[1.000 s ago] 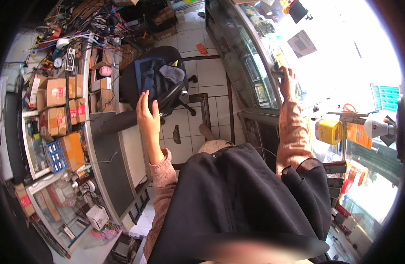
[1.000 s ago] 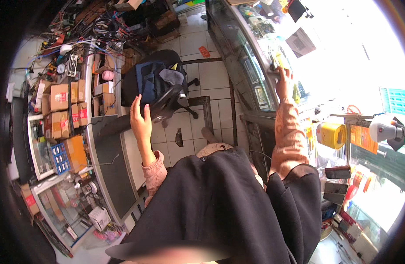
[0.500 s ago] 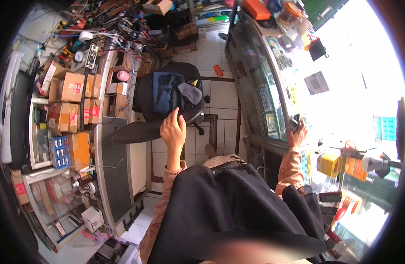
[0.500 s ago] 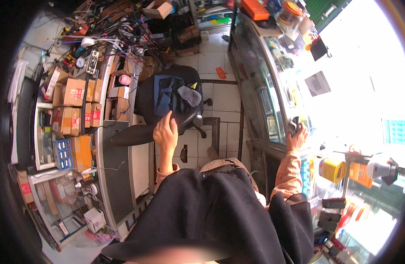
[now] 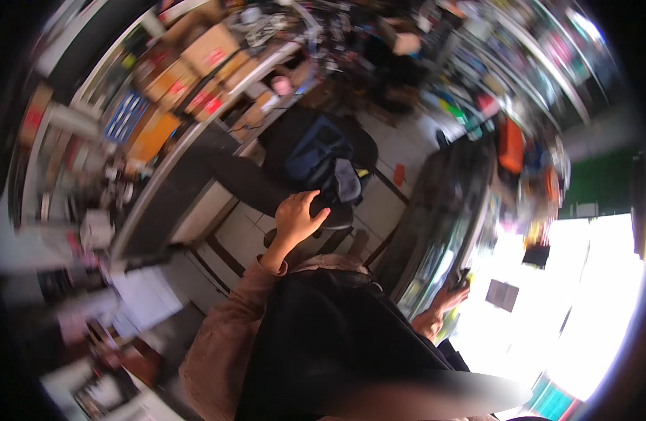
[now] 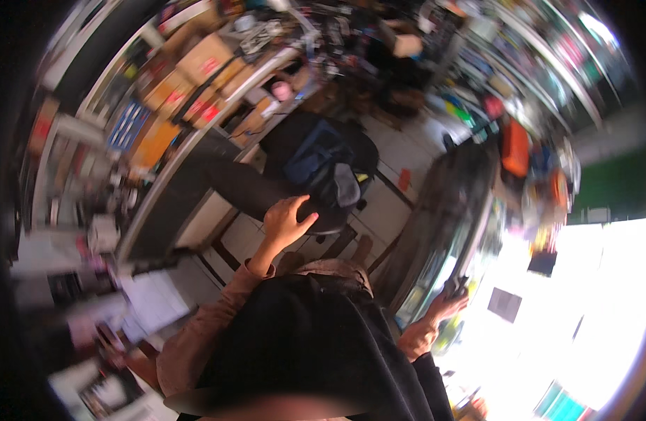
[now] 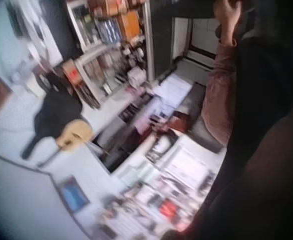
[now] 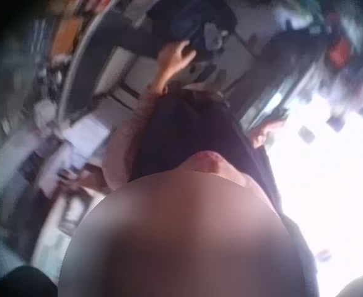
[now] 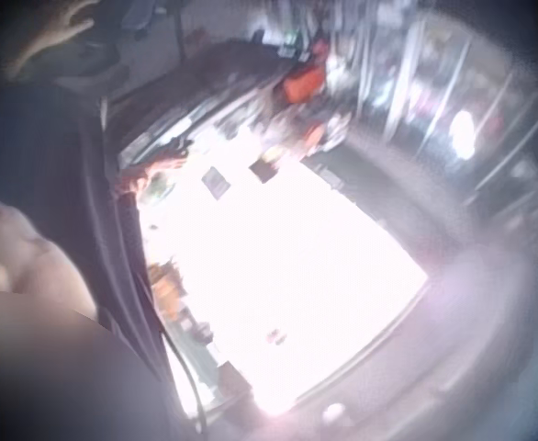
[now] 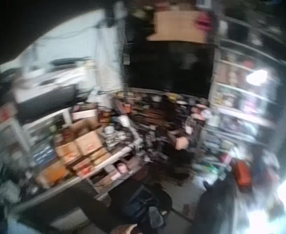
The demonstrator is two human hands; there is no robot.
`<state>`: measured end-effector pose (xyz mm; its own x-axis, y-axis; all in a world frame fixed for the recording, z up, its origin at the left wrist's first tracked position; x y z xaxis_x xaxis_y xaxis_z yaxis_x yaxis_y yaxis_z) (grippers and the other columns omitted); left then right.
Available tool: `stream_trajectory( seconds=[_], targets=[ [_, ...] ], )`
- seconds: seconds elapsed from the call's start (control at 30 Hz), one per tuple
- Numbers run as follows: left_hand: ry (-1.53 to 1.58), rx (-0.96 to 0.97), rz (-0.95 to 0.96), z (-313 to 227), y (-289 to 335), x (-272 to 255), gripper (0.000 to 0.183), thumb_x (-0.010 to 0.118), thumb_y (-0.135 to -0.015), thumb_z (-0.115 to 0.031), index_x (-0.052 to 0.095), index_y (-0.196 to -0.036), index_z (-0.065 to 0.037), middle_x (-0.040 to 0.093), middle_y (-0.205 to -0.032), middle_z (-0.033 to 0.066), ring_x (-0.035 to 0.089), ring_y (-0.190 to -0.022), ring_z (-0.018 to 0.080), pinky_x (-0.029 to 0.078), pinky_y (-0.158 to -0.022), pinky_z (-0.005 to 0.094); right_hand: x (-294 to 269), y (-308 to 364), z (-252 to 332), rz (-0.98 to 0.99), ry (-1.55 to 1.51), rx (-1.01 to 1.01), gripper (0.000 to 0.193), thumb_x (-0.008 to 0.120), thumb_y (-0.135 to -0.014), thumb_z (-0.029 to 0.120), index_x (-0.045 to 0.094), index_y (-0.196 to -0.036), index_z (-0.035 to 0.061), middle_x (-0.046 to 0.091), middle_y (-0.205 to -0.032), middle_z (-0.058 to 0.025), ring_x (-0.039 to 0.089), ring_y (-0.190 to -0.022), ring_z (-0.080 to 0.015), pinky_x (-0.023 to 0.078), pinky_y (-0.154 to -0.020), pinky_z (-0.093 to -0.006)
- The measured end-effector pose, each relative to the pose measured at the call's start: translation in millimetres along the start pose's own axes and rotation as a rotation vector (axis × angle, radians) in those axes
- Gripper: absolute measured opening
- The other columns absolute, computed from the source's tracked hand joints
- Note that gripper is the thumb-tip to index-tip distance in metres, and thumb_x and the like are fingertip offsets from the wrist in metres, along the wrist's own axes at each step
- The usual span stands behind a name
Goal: The person retrieves a red stapler and a small white box from a bag, places them on a desk, then wipes the top of a glass display cabinet with a cloth. The person also moves a few items on the cabinet top while cleaning.
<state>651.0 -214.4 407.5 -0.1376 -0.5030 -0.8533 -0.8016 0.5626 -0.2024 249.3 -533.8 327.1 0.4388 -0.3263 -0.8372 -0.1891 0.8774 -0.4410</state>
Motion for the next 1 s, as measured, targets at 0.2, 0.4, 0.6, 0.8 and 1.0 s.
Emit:
stream_trajectory(
  seconds=[0.2,0.4,0.6,0.8,1.0],
  targets=[
    [-0.062,-0.109,-0.148,-14.1,1.2,0.8,0.043,0.078,-0.084,-0.042,0.072,-0.115,-0.013,0.074,-0.112,0.0066,0.070,-0.104,0.0292,0.056,-0.087,0.0417,80.9,-108.6,85.7,0.137,-0.410,-0.405,0.052,0.074,-0.080,0.006,0.058,-0.129,0.0046,0.064,-0.116,-0.0177,0.056,-0.114,-0.0418,0.043,-0.099,-0.0533],
    [-0.015,-0.193,-0.130,-14.5,3.2,3.8,0.037,0.076,-0.084,-0.040,0.074,-0.110,-0.013,0.074,-0.110,0.0082,0.069,-0.103,0.0309,0.055,-0.087,0.0437,187.8,-154.2,197.7,0.826,-0.853,-0.316,0.059,0.072,-0.085,0.011,0.051,-0.140,0.0152,0.067,-0.129,-0.0171,0.063,-0.123,-0.0330,0.049,-0.103,-0.0440],
    [-0.049,-0.230,-0.112,-13.9,5.7,7.0,0.036,0.074,-0.082,-0.043,0.078,-0.103,-0.013,0.074,-0.103,0.0098,0.068,-0.099,0.0325,0.053,-0.088,0.0467,293.3,-114.0,237.9,1.284,-0.512,-0.591,0.068,0.076,-0.085,0.015,0.050,-0.147,0.0204,0.068,-0.130,-0.0108,0.064,-0.123,-0.0304,0.049,-0.102,-0.0446],
    [0.058,-0.169,-0.060,-13.2,6.8,-4.0,0.042,0.076,-0.080,-0.049,0.078,-0.103,-0.014,0.075,-0.102,0.0103,0.068,-0.100,0.0340,0.053,-0.088,0.0462,309.6,-46.3,187.9,1.464,0.006,-0.774,0.061,0.071,-0.090,0.019,0.050,-0.148,0.0160,0.068,-0.132,-0.0091,0.064,-0.122,-0.0292,0.049,-0.103,-0.0424],
    [1.243,-0.101,-0.036,-5.2,42.6,-44.4,0.041,0.067,-0.098,-0.037,0.069,-0.132,-0.015,0.069,-0.132,0.0107,0.066,-0.114,0.0282,0.050,-0.101,0.0422,256.9,-3.7,156.8,1.532,0.113,-0.616,0.060,0.071,-0.091,0.021,0.051,-0.147,0.0133,0.067,-0.134,-0.0102,0.063,-0.122,-0.0288,0.049,-0.103,-0.0414]
  ],
)
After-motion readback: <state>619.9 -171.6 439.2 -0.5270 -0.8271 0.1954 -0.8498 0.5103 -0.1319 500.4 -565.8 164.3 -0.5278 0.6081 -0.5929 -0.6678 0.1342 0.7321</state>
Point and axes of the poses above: each hand's wrist, its own y-axis away from the middle knuckle, its own x-axis out of the palm, z = x × y, the point moved 1 cm from there along -y, towards the middle knuckle
